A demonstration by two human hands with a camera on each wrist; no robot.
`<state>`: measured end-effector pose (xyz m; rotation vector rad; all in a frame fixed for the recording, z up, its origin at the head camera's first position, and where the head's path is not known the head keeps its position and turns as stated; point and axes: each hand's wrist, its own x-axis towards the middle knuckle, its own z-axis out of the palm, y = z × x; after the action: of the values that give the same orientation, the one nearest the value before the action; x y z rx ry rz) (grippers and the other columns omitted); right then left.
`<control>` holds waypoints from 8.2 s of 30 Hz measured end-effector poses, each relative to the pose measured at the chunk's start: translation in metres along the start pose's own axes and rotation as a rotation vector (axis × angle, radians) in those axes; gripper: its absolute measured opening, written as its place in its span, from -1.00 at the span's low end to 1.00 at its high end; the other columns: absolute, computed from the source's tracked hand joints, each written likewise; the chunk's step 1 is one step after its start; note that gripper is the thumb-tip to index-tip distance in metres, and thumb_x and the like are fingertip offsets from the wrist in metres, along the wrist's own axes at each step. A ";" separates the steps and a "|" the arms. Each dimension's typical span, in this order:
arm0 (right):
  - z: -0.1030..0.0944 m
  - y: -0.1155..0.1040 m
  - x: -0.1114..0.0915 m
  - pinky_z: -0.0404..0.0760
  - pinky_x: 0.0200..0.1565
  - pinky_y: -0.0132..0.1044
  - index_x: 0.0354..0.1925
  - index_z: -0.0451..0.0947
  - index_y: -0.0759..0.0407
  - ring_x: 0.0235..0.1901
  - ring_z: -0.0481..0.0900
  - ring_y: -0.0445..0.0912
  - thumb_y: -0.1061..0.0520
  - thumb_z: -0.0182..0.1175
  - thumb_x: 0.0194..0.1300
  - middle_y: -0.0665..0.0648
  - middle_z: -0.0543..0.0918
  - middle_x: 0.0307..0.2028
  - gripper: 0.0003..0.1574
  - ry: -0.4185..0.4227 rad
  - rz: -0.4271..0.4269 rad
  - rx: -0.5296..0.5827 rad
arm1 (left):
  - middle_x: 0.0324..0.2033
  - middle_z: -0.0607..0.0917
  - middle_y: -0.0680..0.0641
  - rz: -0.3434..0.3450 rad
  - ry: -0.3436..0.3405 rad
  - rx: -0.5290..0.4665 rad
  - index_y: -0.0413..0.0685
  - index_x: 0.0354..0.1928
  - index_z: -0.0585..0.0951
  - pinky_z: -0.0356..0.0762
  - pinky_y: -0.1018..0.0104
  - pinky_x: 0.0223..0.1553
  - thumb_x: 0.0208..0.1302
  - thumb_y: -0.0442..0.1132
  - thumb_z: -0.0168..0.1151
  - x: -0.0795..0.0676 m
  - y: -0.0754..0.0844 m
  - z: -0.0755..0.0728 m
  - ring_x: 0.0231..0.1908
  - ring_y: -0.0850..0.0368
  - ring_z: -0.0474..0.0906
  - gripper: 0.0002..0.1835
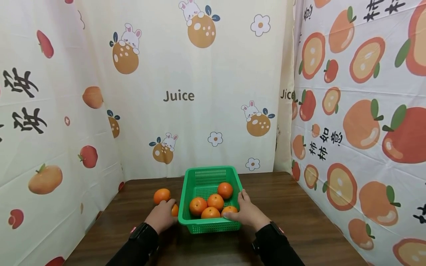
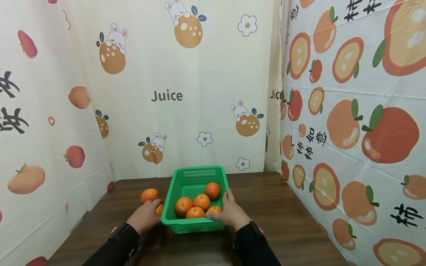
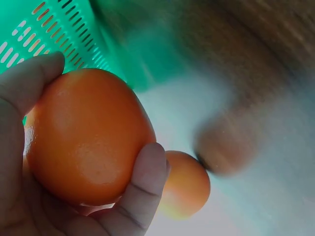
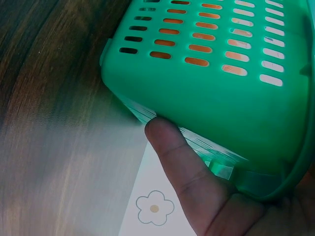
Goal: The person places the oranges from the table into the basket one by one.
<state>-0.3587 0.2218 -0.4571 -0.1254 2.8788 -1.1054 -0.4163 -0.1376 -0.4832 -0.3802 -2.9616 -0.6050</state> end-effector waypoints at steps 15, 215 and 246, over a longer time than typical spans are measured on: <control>-0.001 -0.001 -0.003 0.39 0.43 0.38 0.70 -0.07 0.33 0.55 0.28 0.36 -0.44 0.43 0.27 0.31 -0.21 0.73 0.49 0.001 0.001 -0.015 | 0.16 0.65 -0.30 -0.025 -0.008 0.010 -0.03 0.38 0.57 0.68 -0.16 0.02 0.24 0.12 0.51 0.000 -0.002 -0.006 -0.14 -0.03 0.64 -0.27; 0.003 0.003 0.003 0.35 0.45 0.40 0.72 -0.09 0.24 0.57 0.23 0.37 -0.46 0.43 0.26 0.25 -0.23 0.74 0.50 -0.012 0.007 0.023 | 0.07 0.70 -0.08 0.188 -0.312 -0.093 0.10 0.36 0.62 0.68 0.19 -0.46 0.34 0.07 0.51 0.140 0.066 -0.001 -0.27 0.11 0.64 -0.40; 0.000 0.001 -0.003 0.36 0.44 0.41 0.71 -0.06 0.26 0.56 0.24 0.39 -0.45 0.45 0.25 0.25 -0.21 0.74 0.49 -0.010 0.003 0.033 | 0.24 0.70 -0.13 0.220 -0.363 0.144 0.10 0.44 0.53 0.59 0.00 0.12 0.45 -0.27 0.35 0.136 0.080 0.012 -0.01 0.01 0.58 -0.45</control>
<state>-0.3554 0.2225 -0.4577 -0.1255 2.8495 -1.1476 -0.5271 -0.0314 -0.4446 -0.8709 -3.2064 -0.3233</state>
